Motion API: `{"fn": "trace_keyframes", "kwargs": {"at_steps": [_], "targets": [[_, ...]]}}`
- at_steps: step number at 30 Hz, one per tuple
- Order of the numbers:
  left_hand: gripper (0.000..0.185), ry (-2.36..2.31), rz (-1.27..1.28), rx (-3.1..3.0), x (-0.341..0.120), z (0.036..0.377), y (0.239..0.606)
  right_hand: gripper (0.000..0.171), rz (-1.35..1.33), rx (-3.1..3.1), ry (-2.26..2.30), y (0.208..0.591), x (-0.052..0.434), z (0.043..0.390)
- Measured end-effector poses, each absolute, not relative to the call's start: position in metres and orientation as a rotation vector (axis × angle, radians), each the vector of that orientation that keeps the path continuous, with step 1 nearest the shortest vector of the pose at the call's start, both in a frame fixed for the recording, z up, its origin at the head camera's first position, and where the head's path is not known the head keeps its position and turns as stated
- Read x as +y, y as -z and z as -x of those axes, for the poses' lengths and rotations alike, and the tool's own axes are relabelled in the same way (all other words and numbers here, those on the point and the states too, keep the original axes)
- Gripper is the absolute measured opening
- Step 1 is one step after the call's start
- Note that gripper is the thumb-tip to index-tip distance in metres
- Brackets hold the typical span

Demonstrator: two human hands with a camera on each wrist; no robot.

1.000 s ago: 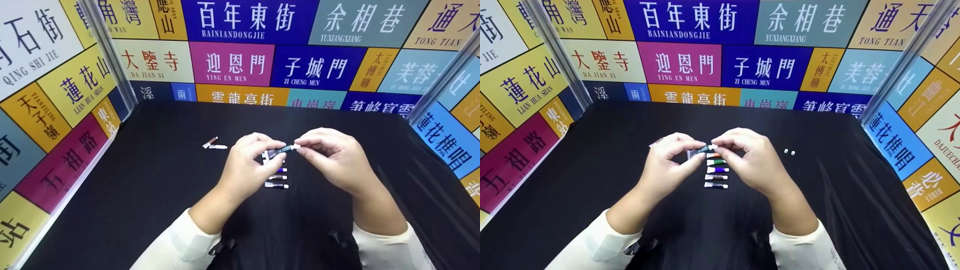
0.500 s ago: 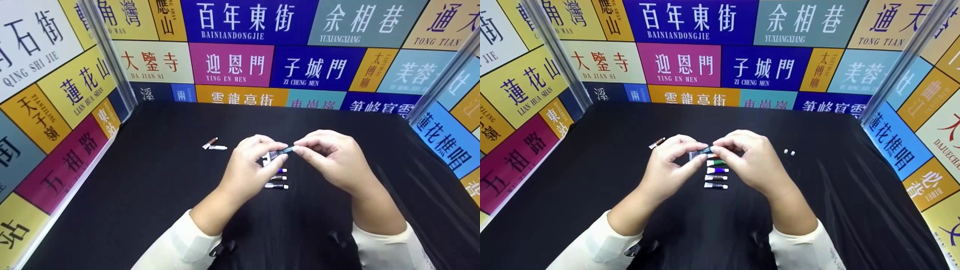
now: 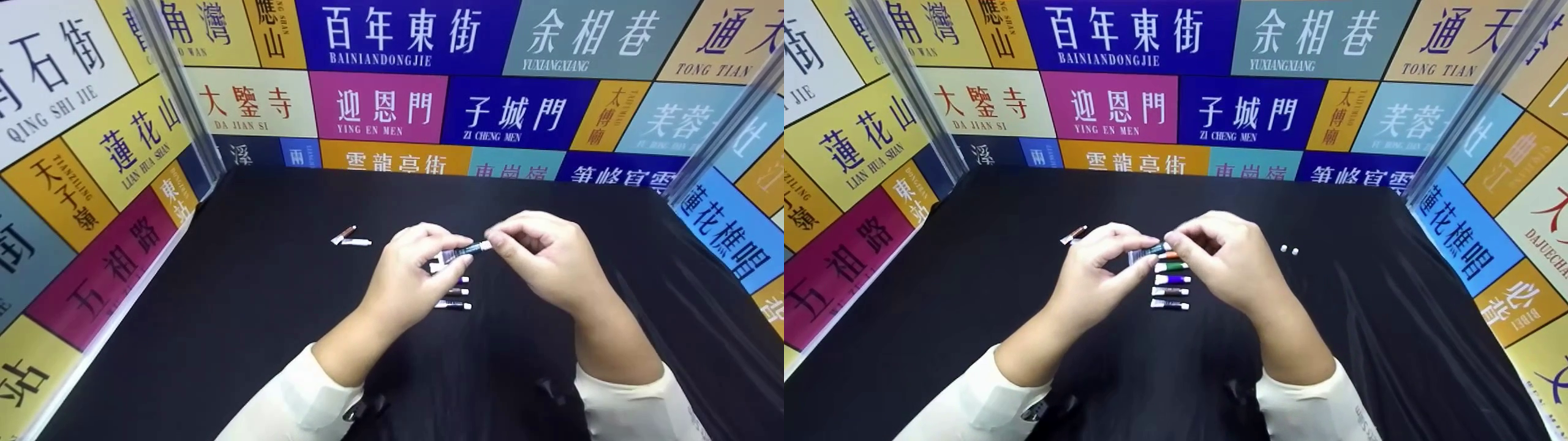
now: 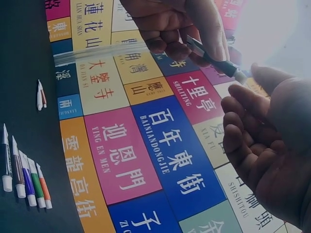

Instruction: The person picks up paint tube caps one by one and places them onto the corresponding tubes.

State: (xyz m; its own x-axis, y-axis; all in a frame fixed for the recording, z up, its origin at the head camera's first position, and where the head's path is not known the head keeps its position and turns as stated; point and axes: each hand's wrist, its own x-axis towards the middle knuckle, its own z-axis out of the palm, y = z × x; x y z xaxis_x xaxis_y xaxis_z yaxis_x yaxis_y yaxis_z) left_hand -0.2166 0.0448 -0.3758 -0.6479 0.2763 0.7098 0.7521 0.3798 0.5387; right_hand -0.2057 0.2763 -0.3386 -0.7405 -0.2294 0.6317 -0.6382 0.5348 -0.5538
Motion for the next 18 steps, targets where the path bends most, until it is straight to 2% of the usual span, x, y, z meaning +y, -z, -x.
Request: {"fn": "trace_keyframes", "kwargs": {"at_steps": [5,7,12,18], "targets": [[0.021,1.217,0.867,-2.132,0.0449,0.2180,0.3769,0.030,-0.901,-2.173,-1.222,0.3347,0.2802,0.2060],[0.021,1.220,0.863,-2.131,0.0452,0.2184,0.3771,0.034,-0.993,-2.136,-1.186,0.3339,0.2806,0.2068],[0.020,1.242,0.861,-2.126,0.0462,0.2186,0.3785,0.033,-1.070,-2.109,-1.099,0.3344,0.2799,0.2083],[0.019,1.212,0.886,-2.111,0.0477,0.2178,0.3790,0.025,-1.025,-2.179,-1.015,0.3351,0.2804,0.2084]]}}
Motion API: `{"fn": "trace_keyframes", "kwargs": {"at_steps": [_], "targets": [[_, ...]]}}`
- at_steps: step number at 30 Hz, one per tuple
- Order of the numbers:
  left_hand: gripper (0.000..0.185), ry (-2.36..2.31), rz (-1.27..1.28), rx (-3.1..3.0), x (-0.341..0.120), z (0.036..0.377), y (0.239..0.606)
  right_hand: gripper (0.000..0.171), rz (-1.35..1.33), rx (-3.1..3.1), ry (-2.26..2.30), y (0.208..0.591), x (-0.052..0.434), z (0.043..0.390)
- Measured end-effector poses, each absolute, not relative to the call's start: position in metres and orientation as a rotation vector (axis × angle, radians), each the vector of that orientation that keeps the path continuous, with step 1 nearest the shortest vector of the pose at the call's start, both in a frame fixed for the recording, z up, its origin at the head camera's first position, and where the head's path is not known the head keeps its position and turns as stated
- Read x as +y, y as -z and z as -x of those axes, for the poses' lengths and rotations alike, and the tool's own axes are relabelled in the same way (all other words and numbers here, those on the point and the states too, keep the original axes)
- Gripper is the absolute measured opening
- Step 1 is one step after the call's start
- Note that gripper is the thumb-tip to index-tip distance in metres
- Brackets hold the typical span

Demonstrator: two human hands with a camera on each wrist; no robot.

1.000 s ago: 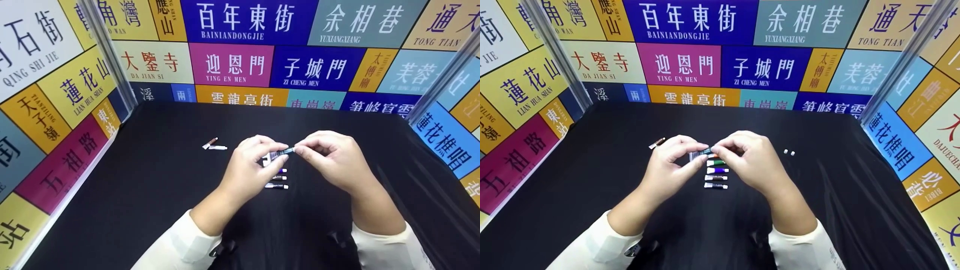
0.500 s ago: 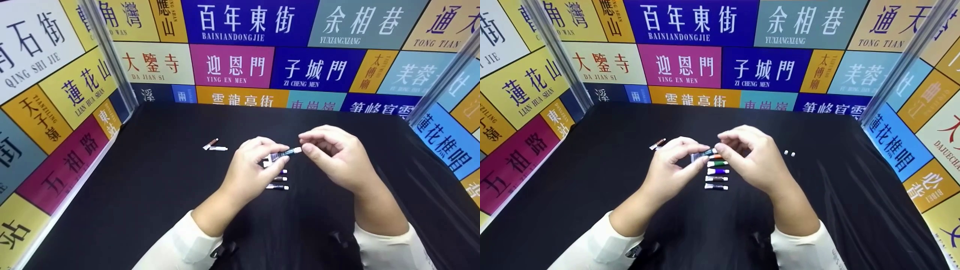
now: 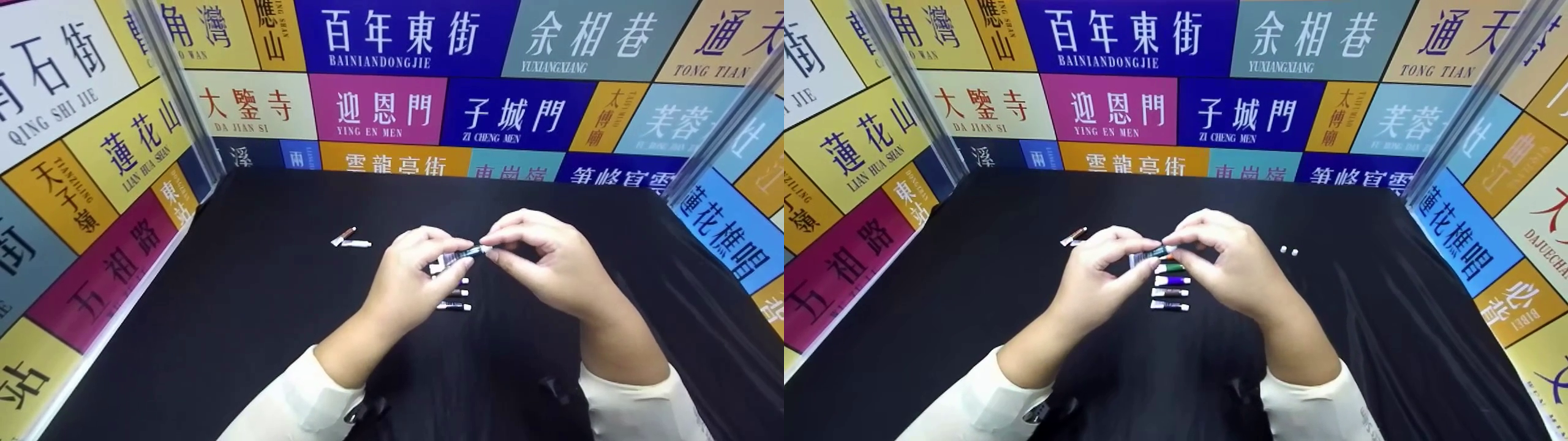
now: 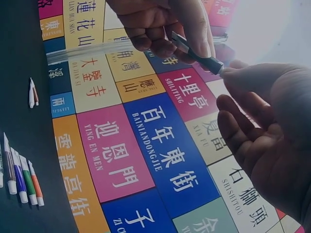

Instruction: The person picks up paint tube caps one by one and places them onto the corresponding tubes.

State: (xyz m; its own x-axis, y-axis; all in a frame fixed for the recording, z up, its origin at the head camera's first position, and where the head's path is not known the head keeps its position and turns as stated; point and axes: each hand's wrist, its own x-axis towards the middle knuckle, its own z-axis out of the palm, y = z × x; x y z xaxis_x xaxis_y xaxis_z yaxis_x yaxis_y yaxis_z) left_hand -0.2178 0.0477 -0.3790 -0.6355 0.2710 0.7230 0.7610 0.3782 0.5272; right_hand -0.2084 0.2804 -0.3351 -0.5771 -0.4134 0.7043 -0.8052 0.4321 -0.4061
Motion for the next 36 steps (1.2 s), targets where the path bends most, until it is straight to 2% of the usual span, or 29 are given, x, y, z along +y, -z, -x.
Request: {"fn": "trace_keyframes", "kwargs": {"at_steps": [11,18,27,36], "targets": [[0.019,1.196,0.887,-2.115,0.0489,0.2171,0.3795,0.014,-0.837,-2.320,-0.976,0.3379,0.2796,0.2083],[0.019,1.202,0.874,-2.110,0.0483,0.2174,0.3801,0.019,-0.860,-2.257,-1.047,0.3370,0.2804,0.2083],[0.020,1.241,0.865,-2.110,0.0475,0.2175,0.3789,0.034,-1.021,-2.148,-1.064,0.3363,0.2831,0.2111],[0.019,1.255,0.880,-2.102,0.0482,0.2166,0.3788,0.025,-1.001,-2.193,-0.994,0.3372,0.2816,0.2103]]}}
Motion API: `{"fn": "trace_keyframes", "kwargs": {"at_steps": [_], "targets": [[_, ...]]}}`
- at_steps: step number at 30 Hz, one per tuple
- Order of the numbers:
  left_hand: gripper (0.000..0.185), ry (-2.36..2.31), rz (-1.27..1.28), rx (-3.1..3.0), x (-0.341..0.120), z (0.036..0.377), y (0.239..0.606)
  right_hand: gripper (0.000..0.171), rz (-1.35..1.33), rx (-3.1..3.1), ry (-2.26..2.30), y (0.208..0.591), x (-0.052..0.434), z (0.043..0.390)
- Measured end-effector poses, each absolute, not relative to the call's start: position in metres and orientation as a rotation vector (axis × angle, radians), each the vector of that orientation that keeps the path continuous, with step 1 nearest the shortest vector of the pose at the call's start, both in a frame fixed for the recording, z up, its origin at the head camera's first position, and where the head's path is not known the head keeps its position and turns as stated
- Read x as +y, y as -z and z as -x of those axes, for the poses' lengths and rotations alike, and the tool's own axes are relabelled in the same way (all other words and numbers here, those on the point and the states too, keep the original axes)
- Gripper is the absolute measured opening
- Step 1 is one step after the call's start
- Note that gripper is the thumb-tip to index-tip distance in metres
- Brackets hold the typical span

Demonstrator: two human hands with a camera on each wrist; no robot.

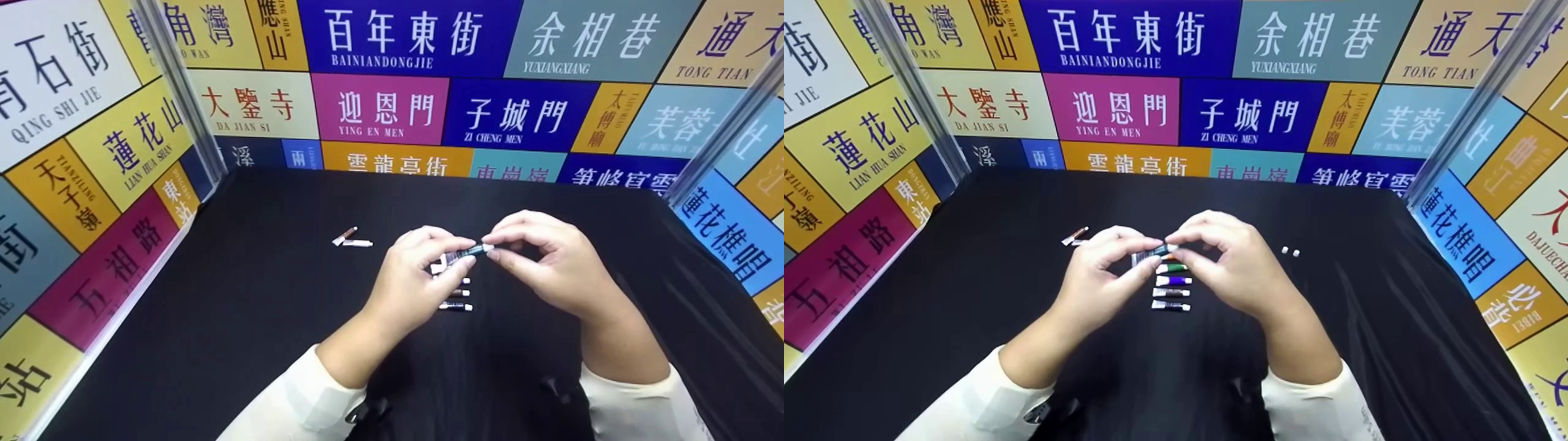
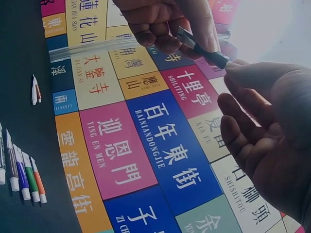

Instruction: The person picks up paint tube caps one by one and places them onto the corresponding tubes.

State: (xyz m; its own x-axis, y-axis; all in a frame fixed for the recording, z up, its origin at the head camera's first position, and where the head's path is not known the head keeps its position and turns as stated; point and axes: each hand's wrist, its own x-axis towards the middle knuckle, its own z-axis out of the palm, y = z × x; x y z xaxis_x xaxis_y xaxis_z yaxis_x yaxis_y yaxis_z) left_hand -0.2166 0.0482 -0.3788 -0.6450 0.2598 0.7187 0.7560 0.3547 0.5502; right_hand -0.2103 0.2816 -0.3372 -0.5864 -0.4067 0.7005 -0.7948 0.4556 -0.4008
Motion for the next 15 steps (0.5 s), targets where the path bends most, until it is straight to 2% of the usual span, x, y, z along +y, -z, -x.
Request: {"fn": "trace_keyframes", "kwargs": {"at_steps": [15], "targets": [[0.017,1.285,0.905,-2.120,0.0494,0.2170,0.3803,0.014,-0.813,-2.357,-0.979,0.3397,0.2785,0.2088]]}}
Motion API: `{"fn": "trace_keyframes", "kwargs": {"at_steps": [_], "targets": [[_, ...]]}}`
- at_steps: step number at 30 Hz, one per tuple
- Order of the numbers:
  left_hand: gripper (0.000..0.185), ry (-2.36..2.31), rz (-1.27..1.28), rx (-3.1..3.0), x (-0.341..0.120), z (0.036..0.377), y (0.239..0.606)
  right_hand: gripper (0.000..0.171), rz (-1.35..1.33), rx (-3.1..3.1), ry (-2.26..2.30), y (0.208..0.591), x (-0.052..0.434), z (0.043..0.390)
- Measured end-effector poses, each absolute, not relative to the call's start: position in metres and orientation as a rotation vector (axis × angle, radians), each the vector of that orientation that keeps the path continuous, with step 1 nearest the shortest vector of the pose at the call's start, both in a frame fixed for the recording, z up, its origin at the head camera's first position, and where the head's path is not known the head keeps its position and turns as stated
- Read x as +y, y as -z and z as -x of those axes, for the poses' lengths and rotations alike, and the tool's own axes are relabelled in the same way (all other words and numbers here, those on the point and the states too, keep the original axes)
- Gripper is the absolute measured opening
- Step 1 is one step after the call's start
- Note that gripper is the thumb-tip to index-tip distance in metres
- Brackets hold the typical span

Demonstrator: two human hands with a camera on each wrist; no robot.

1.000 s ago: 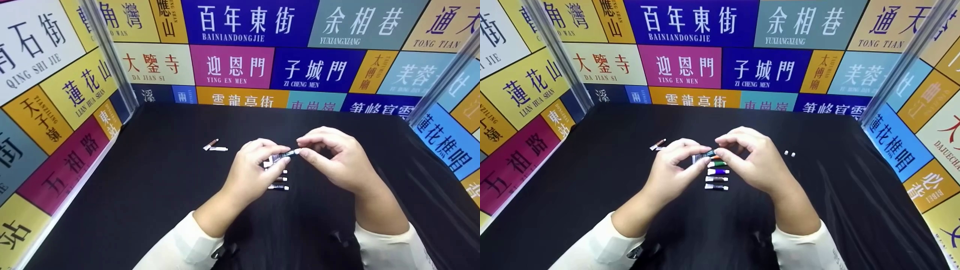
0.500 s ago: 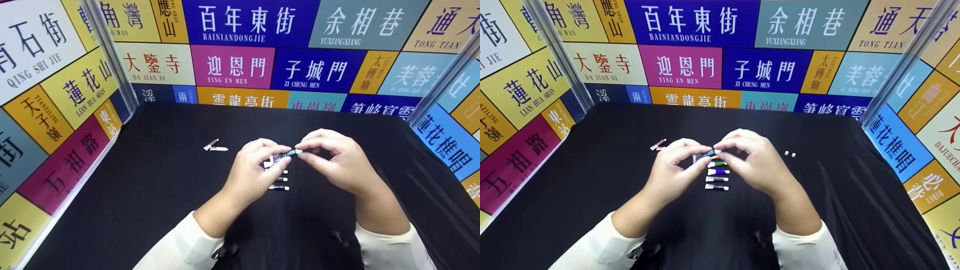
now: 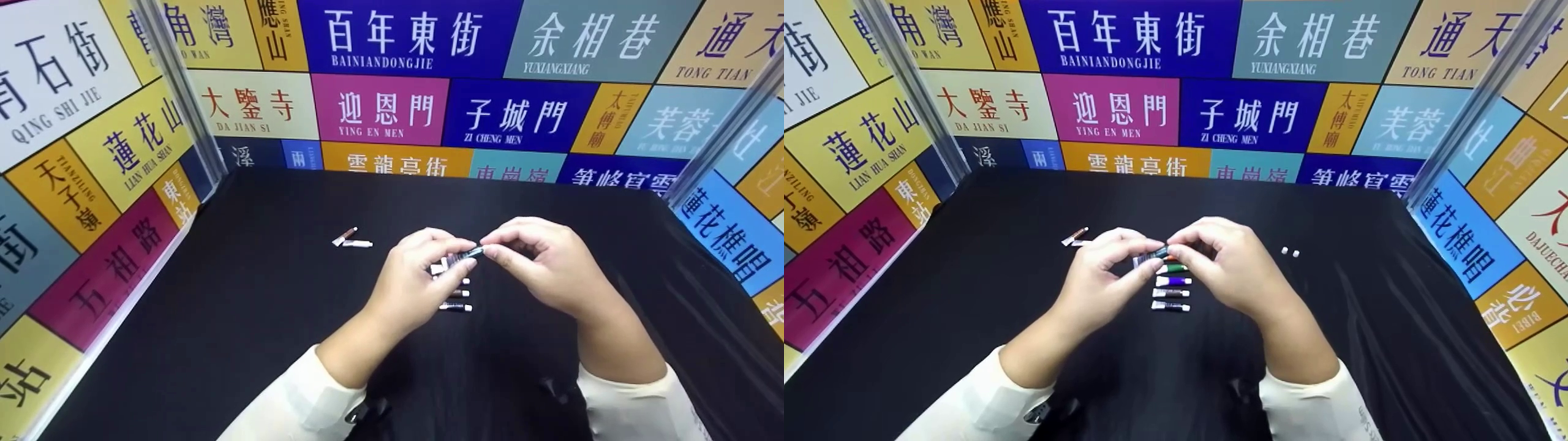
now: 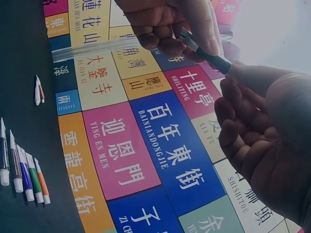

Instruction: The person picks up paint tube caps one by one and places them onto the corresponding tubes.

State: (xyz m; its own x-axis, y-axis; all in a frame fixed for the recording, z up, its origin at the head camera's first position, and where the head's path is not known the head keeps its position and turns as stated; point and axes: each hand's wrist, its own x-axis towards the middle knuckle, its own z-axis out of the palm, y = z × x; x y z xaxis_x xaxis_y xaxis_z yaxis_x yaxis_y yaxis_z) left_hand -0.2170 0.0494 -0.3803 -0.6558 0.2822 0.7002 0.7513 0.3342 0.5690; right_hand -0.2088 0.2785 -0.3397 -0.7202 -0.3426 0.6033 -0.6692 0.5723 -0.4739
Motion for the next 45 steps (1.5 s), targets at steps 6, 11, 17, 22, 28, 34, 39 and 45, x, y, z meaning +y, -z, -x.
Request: {"fn": "trace_keyframes", "kwargs": {"at_steps": [6,11,17,22,28,34,39,45], "targets": [[0.019,1.323,0.921,-2.133,0.050,0.216,0.381,0.010,-0.814,-2.370,-0.961,0.341,0.280,0.209],[0.020,1.329,0.919,-2.136,0.050,0.217,0.381,0.010,-0.811,-2.365,-0.970,0.341,0.280,0.210],[0.020,1.358,0.885,-2.135,0.051,0.217,0.381,0.012,-0.802,-2.339,-0.998,0.342,0.280,0.210],[0.020,1.360,0.855,-2.153,0.052,0.218,0.382,0.014,-0.827,-2.293,-0.998,0.342,0.281,0.211],[0.022,1.336,0.851,-2.160,0.051,0.220,0.383,0.013,-0.829,-2.288,-0.988,0.342,0.282,0.213],[0.021,1.339,0.841,-2.158,0.051,0.222,0.383,0.012,-0.814,-2.293,-0.996,0.341,0.282,0.213],[0.019,1.314,0.823,-2.158,0.051,0.224,0.384,0.013,-0.804,-2.297,-1.012,0.342,0.283,0.214],[0.019,1.267,0.818,-2.134,0.048,0.229,0.386,0.015,-0.779,-2.253,-1.062,0.341,0.288,0.217]]}}
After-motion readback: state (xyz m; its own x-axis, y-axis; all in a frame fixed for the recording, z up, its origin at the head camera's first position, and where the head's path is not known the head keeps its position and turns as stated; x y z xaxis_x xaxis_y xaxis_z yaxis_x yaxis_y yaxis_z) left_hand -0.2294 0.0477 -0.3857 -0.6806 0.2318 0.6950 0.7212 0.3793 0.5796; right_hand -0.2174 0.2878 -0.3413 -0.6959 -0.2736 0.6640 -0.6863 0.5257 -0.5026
